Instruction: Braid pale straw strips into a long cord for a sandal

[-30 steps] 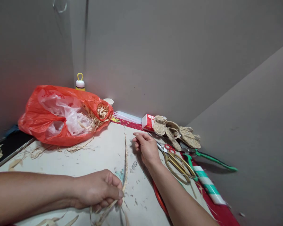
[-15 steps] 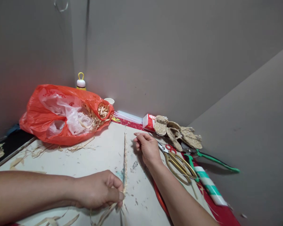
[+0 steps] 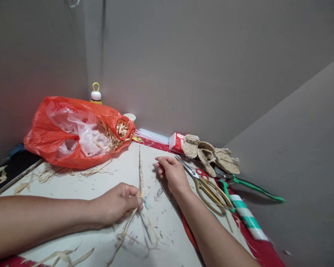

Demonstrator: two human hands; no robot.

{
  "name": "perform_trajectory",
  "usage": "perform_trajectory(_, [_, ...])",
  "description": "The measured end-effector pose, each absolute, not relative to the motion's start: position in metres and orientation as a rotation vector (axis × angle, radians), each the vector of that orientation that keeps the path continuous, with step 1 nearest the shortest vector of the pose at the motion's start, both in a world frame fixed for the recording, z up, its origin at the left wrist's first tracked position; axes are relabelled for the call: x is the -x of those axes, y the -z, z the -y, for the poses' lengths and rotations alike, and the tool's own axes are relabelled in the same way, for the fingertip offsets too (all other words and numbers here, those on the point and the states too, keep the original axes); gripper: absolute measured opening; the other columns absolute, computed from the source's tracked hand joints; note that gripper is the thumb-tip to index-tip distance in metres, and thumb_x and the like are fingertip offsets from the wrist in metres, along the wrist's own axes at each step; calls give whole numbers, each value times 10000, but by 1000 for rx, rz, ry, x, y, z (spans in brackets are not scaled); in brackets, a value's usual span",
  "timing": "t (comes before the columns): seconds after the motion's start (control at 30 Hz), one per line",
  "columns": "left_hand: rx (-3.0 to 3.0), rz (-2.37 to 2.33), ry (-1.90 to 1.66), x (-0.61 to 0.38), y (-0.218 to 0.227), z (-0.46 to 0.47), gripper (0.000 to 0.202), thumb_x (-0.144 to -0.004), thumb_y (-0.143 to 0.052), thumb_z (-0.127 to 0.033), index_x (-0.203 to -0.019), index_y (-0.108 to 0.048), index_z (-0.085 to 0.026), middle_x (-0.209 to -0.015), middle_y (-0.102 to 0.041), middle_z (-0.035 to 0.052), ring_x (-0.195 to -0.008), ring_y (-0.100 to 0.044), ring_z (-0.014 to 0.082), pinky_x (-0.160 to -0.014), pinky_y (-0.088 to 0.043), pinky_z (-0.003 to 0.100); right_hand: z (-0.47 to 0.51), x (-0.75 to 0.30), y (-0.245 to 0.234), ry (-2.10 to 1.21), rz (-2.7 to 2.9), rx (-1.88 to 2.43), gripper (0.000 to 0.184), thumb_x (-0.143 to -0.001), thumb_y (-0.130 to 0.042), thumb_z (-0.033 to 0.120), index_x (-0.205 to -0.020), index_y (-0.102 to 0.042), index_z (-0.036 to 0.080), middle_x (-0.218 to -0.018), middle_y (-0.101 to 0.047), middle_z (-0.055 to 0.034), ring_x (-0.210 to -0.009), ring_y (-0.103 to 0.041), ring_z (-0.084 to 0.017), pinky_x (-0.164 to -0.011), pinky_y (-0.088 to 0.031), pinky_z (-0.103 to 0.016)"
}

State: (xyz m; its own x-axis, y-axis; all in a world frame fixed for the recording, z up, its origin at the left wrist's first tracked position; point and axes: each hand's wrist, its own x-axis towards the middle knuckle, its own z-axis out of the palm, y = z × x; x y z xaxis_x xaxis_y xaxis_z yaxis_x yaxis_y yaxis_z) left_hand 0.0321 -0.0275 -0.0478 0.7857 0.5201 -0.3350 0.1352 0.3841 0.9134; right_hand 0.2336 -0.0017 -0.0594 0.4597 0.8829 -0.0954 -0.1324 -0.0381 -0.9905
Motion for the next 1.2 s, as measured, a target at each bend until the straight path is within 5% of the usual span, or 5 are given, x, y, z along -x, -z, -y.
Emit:
perform_trajectory(0.47, [-1102, -642, -107, -30, 48, 43, 259, -743, -598, -424, -697, -538, -177, -341, -317, -106, -306, -194, 57, -333, -128, 214, 4, -216, 23, -1151, 973, 1522, 126, -676, -635, 249, -656, -661, 127, -566, -628, -24, -374, -427, -61, -351, -292, -179])
perform_trajectory(0.67, [-1076, -644, -100, -30, 52, 44, 254, -731, -608, -415, -690, -541, -173, -352, -313, -108, -319, -176, 52, -343, -96, 221, 0, -228, -8, -823, 1299, 1504, 114, -678, -696, 185, -569, -663, 171, -507, -566, 31, -450, -413, -68, -451, -307, -195])
perform_trajectory(0.8, [-988, -634, -102, -29, 53, 43, 180, -719, -589, -346, -681, -539, -178, -360, -327, -106, -311, -171, 51, -337, -116, 216, 31, -235, -27, -425, 1467, 1524, 158, -762, -655, 293, -649, -684, 187, -545, -605, -2, -459, -466, -109, -463, -346, -232])
perform_trajectory(1.03, [-952, -669, -56, -24, 52, 55, 97, -714, -546, -282, -682, -536, -191, -383, -326, -103, -322, -168, 58, -329, -148, 206, 107, -248, 11, -854, 1017, 1696, 329, -697, -707, 490, -665, -661, 166, -552, -616, -29, -404, -418, -88, -389, -316, -210])
perform_trajectory(1.2, [-1013, -667, -106, -24, 54, 58, 177, -723, -583, -353, -682, -536, -188, -357, -325, -109, -302, -171, 57, -324, -152, 206, 131, -222, 35, -1310, 821, 1574, 339, -682, -742, 469, -741, -680, 141, -675, -669, -58, -456, -499, -83, -415, -366, -186])
